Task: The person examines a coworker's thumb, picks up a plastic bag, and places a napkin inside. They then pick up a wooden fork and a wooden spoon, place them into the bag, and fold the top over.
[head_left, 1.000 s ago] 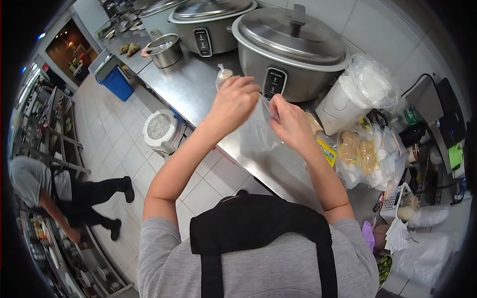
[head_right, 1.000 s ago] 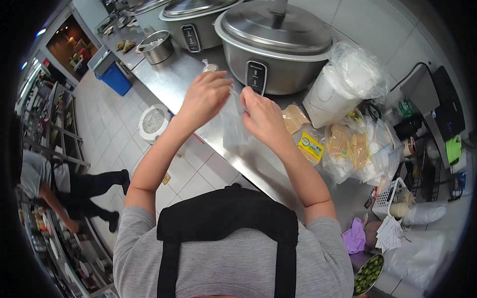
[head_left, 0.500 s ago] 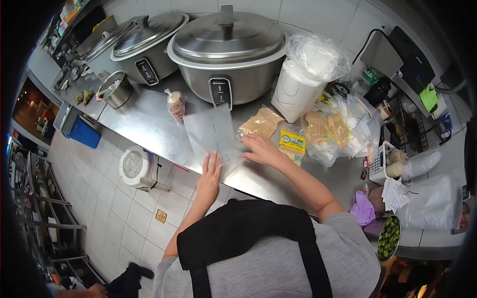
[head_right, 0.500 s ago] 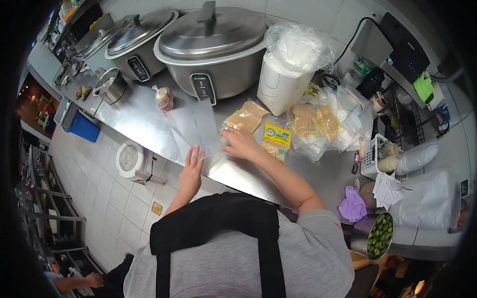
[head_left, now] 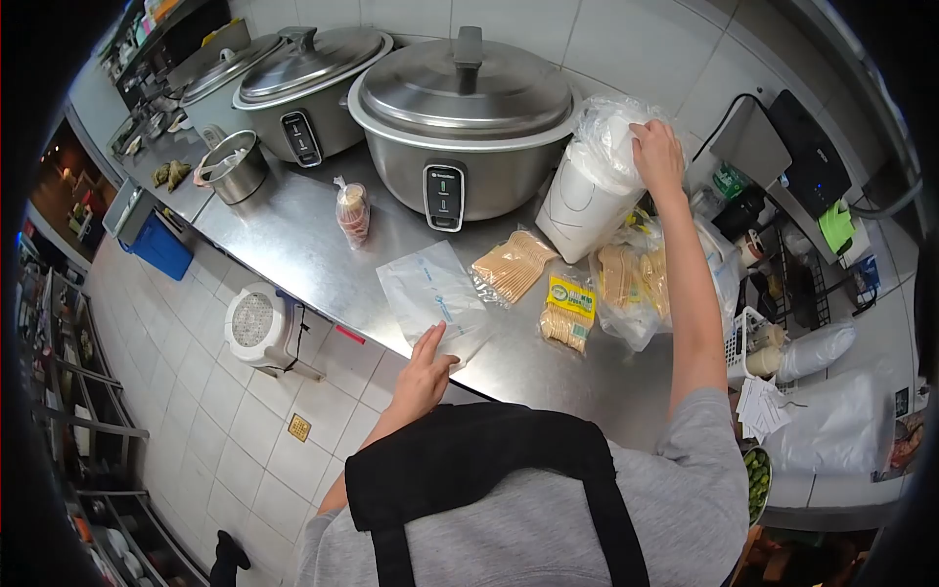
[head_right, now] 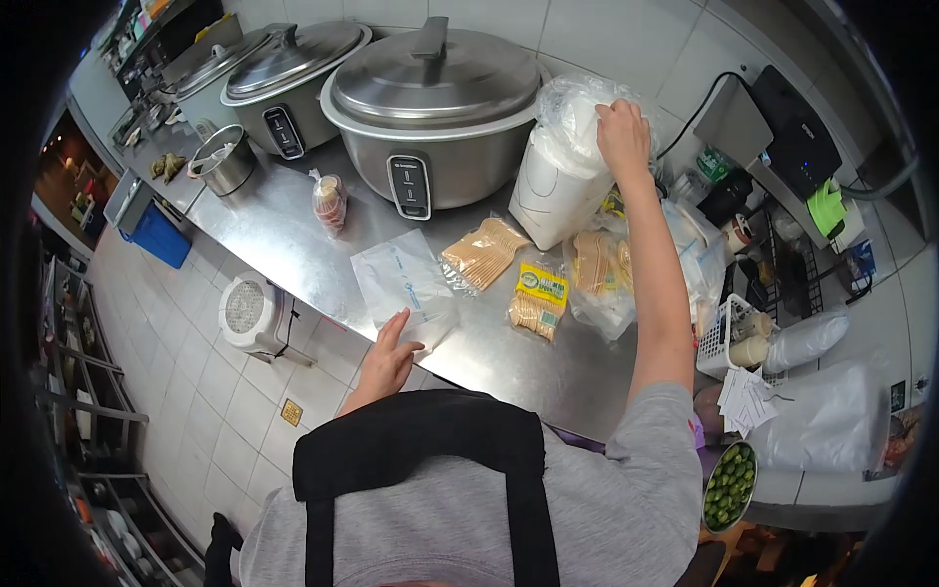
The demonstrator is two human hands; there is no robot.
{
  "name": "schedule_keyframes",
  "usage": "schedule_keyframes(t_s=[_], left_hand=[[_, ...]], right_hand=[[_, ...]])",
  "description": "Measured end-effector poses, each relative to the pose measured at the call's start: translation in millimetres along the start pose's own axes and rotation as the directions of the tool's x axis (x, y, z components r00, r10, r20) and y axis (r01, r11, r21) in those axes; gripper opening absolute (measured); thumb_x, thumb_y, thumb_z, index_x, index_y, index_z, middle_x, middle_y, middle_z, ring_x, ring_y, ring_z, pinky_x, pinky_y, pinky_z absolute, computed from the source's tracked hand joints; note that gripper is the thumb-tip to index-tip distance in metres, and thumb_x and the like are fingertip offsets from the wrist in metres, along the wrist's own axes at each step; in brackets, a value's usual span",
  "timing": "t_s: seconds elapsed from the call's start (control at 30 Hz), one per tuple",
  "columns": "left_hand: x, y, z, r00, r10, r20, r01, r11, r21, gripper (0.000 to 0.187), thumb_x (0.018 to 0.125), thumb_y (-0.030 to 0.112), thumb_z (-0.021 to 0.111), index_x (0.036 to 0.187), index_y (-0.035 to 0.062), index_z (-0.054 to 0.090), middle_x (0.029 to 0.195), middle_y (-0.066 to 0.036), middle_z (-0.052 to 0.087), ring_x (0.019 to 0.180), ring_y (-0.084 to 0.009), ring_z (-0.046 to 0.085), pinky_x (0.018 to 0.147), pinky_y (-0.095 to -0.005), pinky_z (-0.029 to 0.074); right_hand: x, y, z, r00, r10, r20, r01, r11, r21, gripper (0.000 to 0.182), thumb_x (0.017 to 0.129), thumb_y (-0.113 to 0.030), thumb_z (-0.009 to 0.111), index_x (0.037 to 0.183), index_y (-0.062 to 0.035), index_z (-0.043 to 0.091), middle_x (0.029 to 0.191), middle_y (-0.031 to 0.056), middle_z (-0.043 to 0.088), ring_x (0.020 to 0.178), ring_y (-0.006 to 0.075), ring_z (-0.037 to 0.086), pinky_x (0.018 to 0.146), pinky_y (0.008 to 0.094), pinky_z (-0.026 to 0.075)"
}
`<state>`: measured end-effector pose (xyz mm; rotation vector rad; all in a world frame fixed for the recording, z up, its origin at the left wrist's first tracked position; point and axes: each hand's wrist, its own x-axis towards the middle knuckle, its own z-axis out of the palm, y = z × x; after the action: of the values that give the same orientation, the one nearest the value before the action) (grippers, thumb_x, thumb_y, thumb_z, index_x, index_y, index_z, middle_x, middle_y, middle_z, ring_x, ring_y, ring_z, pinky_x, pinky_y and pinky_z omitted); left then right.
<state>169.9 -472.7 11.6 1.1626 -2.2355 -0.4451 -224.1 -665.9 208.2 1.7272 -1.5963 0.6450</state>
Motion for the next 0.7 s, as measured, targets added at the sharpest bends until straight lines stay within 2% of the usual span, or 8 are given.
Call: schedule_keyframes(t_s=[0.07,0.17,0.43,0.63,0.7], left_hand=[[-1.4,4.8,-7.1,0.997,0.047,-0.063,-0.052,0.995,-0.081,0.013,0.075,0.0,0.055,0.085,0.006,0.061,0.135,-0.016,0.035,0.122,-0.0334,0.037,0.088,-0.0367,0.044],[-1.8,11.4,-19.6,0.992,-0.006,-0.125,-0.016,0.985,-0.174,0.015,0.072,-0.003,0.056,0.084,0.0056,0.06,0.132,-0.015,0.039,0.12,-0.0332,0.04,0.089,-0.0366,0.043],[-7.9,14.3,-32.8,0.989,-0.044,-0.139,0.017,0.981,-0.191,0.016,0.071,-0.004,0.057,0.084,0.0048,0.06,0.127,-0.015,0.044,0.115,-0.0325,0.045,0.088,-0.0366,0.043],[-7.2,16.8,-34.7,0.991,-0.03,-0.132,0.005,0.981,-0.192,0.015,0.072,-0.004,0.056,0.084,0.0045,0.06,0.127,-0.014,0.045,0.114,-0.0323,0.045,0.087,-0.0365,0.044],[-7.1,17.4,-35.5,0.991,-0.033,-0.129,0.008,0.982,-0.19,0.016,0.072,-0.005,0.056,0.084,0.0045,0.06,0.127,-0.014,0.045,0.114,-0.0322,0.045,0.086,-0.0365,0.044]], right_hand=[[2.1,-2.2,2.5,0.999,-0.036,0.003,0.036,0.999,-0.022,0.018,0.076,-0.011,0.057,0.092,-0.0108,0.066,0.086,0.0071,0.057,0.089,0.0251,0.053,0.074,0.0391,0.043],[-0.5,-0.9,5.3,1.0,-0.009,0.005,0.009,0.997,-0.077,0.021,0.076,-0.011,0.055,0.094,-0.0129,0.066,0.084,0.0051,0.055,0.087,0.0224,0.053,0.072,0.0378,0.042],[-6.2,-2.4,3.5,0.991,-0.136,-0.02,0.13,0.976,-0.176,0.022,0.077,-0.011,0.053,0.095,-0.0151,0.066,0.082,0.0016,0.054,0.085,0.0185,0.052,0.077,0.0353,0.036],[-3.8,-4.6,7.9,0.991,-0.089,-0.095,0.077,0.989,-0.127,0.016,0.077,-0.013,0.056,0.089,-0.0137,0.066,0.083,0.0013,0.054,0.086,0.018,0.052,0.077,0.0354,0.036],[-2.4,-4.0,7.1,0.995,-0.081,-0.055,0.073,0.989,-0.129,0.016,0.077,-0.013,0.056,0.089,-0.0135,0.066,0.083,0.0012,0.054,0.086,0.0179,0.052,0.078,0.0356,0.036]])
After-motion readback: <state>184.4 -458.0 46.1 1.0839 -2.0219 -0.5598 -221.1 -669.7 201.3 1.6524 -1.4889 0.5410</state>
